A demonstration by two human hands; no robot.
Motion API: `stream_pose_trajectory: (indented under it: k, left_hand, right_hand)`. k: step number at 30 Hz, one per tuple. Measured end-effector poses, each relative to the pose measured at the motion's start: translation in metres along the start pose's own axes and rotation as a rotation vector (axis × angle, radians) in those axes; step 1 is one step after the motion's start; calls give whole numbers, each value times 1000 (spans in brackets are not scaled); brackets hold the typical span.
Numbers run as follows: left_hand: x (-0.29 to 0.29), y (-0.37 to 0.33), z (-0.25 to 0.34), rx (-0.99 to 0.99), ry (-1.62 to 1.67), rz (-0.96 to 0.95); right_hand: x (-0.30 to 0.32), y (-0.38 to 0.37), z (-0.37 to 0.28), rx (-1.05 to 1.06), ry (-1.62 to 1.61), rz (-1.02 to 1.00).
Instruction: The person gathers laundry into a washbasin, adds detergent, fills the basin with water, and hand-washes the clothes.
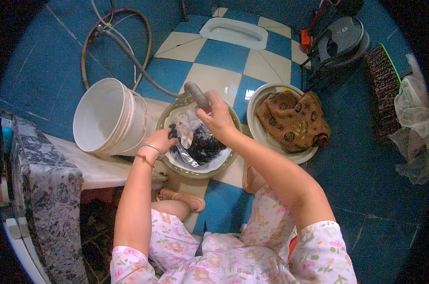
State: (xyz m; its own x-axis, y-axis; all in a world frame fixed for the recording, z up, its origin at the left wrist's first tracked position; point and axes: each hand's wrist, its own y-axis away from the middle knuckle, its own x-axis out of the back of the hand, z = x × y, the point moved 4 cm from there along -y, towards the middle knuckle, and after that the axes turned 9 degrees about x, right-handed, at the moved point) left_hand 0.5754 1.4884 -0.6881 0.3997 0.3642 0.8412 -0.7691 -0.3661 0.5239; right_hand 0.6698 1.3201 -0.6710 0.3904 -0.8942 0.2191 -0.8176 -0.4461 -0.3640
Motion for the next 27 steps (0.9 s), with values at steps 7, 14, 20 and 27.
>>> stream_pose_trajectory:
  k: [7,14,20,27]
  left_hand:
    - [0,0,1,3,11,-13]
    - [-5,-4,-2,4,13,-12]
    - [-7,-7,-3,-6,20,6]
    - [5,6,4,3,47,26]
  right_hand:
    - [0,0,-1,22,56,-38]
    - [-1,1,-2,32,60,-45]
    - [-1,1,0,36,58,-46]
    - [-3,4,-3,-4,62,-23]
